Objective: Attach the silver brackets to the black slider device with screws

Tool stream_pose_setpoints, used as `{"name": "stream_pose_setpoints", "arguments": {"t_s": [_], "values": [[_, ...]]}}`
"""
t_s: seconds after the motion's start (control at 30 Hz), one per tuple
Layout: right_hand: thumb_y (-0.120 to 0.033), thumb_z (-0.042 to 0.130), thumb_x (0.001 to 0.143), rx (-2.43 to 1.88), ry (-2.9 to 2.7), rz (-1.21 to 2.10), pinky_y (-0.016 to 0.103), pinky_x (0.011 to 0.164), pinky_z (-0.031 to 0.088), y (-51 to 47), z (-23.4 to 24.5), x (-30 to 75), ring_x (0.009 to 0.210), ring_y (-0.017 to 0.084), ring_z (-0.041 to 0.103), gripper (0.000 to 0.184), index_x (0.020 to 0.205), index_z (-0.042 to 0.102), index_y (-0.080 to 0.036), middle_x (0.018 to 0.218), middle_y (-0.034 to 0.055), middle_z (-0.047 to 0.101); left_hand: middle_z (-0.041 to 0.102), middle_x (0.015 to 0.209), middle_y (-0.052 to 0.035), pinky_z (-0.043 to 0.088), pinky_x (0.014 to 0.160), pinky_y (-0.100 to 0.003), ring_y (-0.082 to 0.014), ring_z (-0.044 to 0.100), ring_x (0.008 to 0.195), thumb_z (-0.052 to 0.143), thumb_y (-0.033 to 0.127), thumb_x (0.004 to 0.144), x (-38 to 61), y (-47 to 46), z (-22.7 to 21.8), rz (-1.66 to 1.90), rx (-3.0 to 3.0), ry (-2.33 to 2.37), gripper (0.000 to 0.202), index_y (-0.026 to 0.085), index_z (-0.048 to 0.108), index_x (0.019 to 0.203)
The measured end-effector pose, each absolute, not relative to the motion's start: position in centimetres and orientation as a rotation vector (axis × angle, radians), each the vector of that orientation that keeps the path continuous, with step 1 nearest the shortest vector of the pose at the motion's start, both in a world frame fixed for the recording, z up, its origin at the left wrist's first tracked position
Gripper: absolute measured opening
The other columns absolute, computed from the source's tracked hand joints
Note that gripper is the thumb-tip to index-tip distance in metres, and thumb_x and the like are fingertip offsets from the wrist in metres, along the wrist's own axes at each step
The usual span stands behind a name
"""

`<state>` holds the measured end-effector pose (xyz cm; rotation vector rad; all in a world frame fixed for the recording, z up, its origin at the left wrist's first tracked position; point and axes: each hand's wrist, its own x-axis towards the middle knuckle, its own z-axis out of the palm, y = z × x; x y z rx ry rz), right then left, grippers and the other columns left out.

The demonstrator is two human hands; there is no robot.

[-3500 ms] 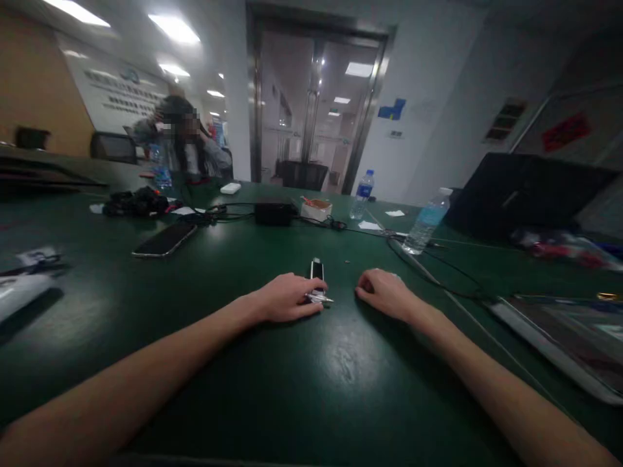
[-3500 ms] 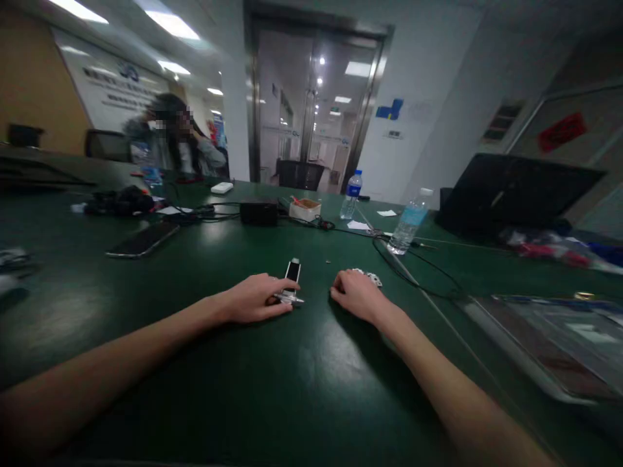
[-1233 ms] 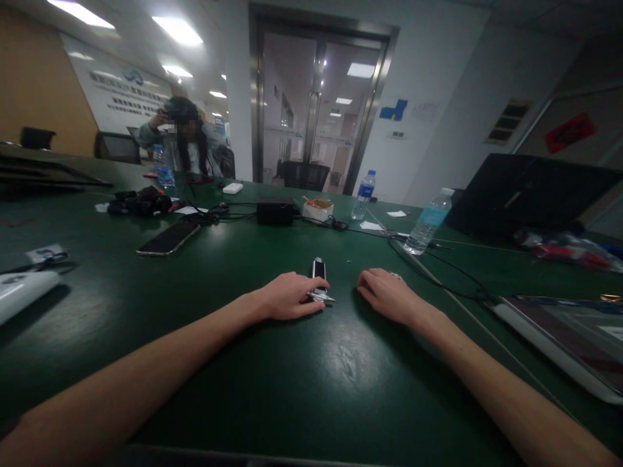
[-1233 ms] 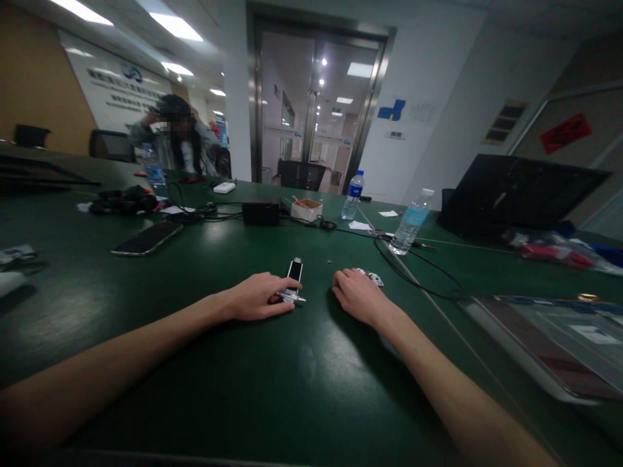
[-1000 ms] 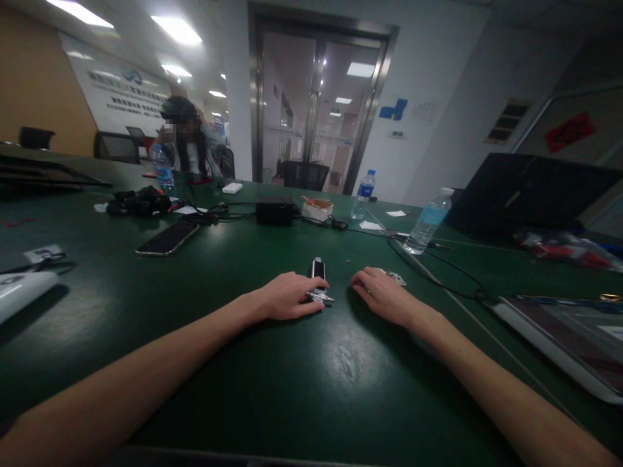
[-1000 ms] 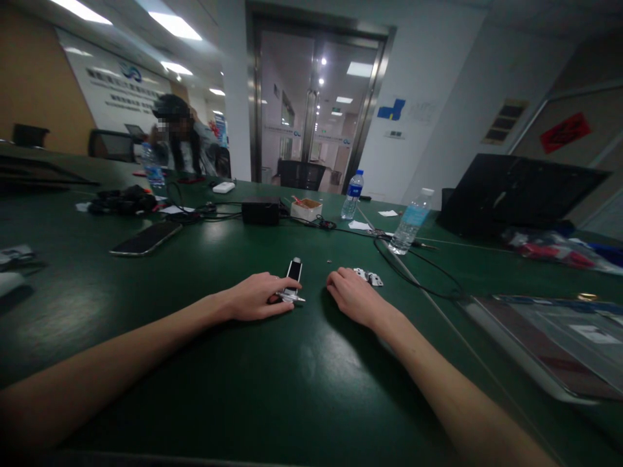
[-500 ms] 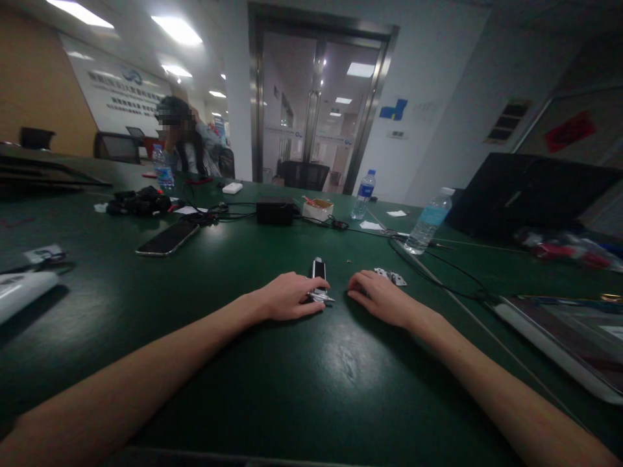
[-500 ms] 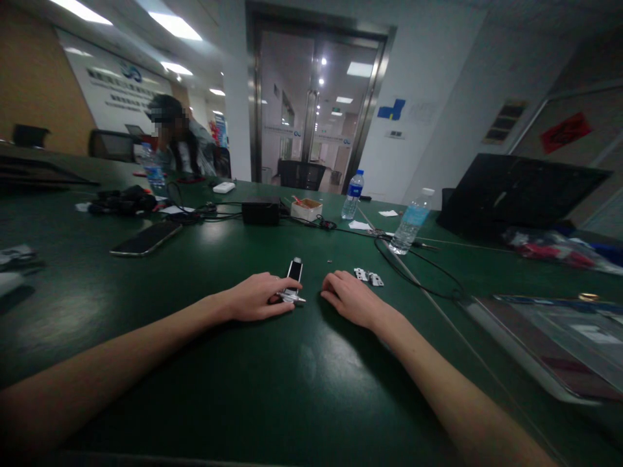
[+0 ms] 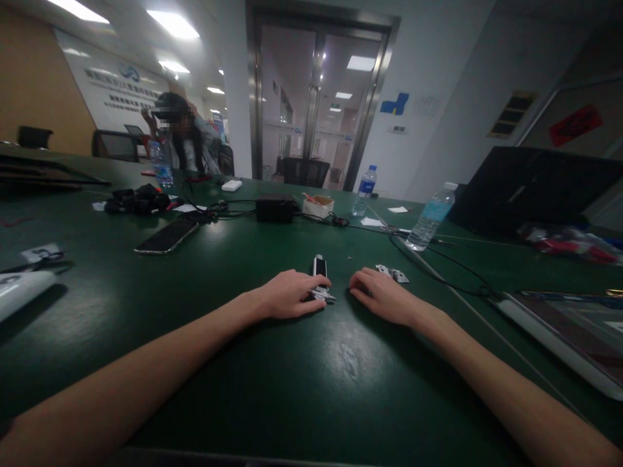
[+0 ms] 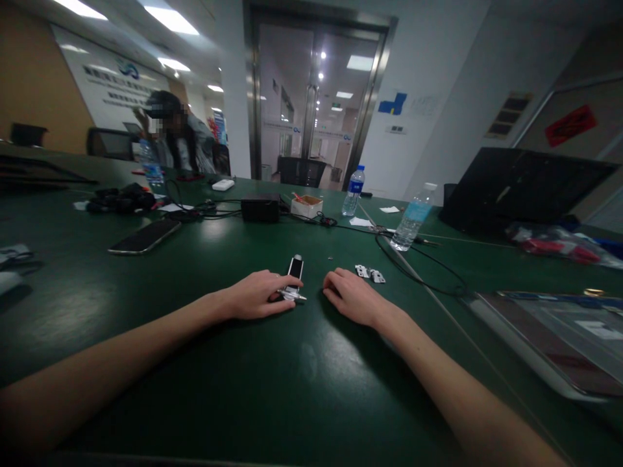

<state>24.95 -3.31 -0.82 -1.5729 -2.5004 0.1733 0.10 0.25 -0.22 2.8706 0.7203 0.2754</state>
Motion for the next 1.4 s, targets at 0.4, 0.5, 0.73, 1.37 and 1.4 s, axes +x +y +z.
{"name": "stream_pose_setpoints", "arguments": {"t_s": [0.4, 0.5, 0.73, 1.37, 1.4], "values": [[-0.029, 0.047, 0.092, -1.625, -2.531, 0.161, 0.034, 0.082, 0.047, -4.3, -0.3, 24.4, 0.092, 0.021, 0.057, 0.022, 0.107, 0.059, -0.017, 0.104, 0.0100, 0.058, 0.067, 0.093, -0.0053, 0.045, 0.073, -0.029, -0.0205, 0.063, 0.080, 0.051, 0.038, 0.094, 0.2, 0.1, -0.4, 0.270, 2.879, 0.728, 0.039, 0.019, 0.049, 0.128], [-0.023, 0.044, 0.093, -1.588, -2.548, 0.145, 0.034, 0.083, 0.047, -4.1, -0.5, 24.7, 0.092, 0.021, 0.057, 0.021, 0.105, 0.059, -0.016, 0.103, 0.0104, 0.058, 0.067, 0.093, -0.0049, 0.045, 0.074, -0.029, -0.0205, 0.063, 0.081, 0.051, 0.037, 0.094, 0.3, 0.0, -0.2, 0.241, 2.872, 0.744, 0.039, 0.019, 0.049, 0.128], [-0.022, 0.045, 0.093, -1.520, -2.522, 0.136, 0.034, 0.080, 0.048, -3.6, -0.9, 24.8, 0.090, 0.021, 0.058, 0.018, 0.100, 0.060, -0.016, 0.098, 0.0096, 0.059, 0.067, 0.093, -0.0044, 0.045, 0.076, -0.031, -0.0208, 0.063, 0.082, 0.050, 0.038, 0.095, 0.2, 0.0, -0.1, 0.230, 2.859, 0.757, 0.039, 0.020, 0.048, 0.130], [-0.022, 0.054, 0.086, -1.313, -2.258, 0.488, 0.024, 0.060, 0.042, -4.6, -1.1, 22.2, 0.066, 0.012, 0.053, 0.012, 0.091, 0.064, -0.017, 0.079, 0.0018, 0.062, 0.066, 0.092, -0.0044, 0.046, 0.074, -0.031, -0.0210, 0.063, 0.081, 0.049, 0.037, 0.094, 0.2, 0.1, -0.2, 0.252, 2.863, 0.746, 0.037, 0.020, 0.048, 0.127], [-0.023, 0.055, 0.086, -1.315, -2.250, 0.502, 0.024, 0.060, 0.042, -4.6, -1.2, 22.3, 0.065, 0.012, 0.053, 0.012, 0.091, 0.064, -0.017, 0.079, 0.0016, 0.062, 0.066, 0.092, -0.0044, 0.046, 0.074, -0.031, -0.0211, 0.063, 0.081, 0.049, 0.037, 0.094, 0.2, 0.1, -0.2, 0.251, 2.860, 0.749, 0.037, 0.020, 0.048, 0.127]]}}
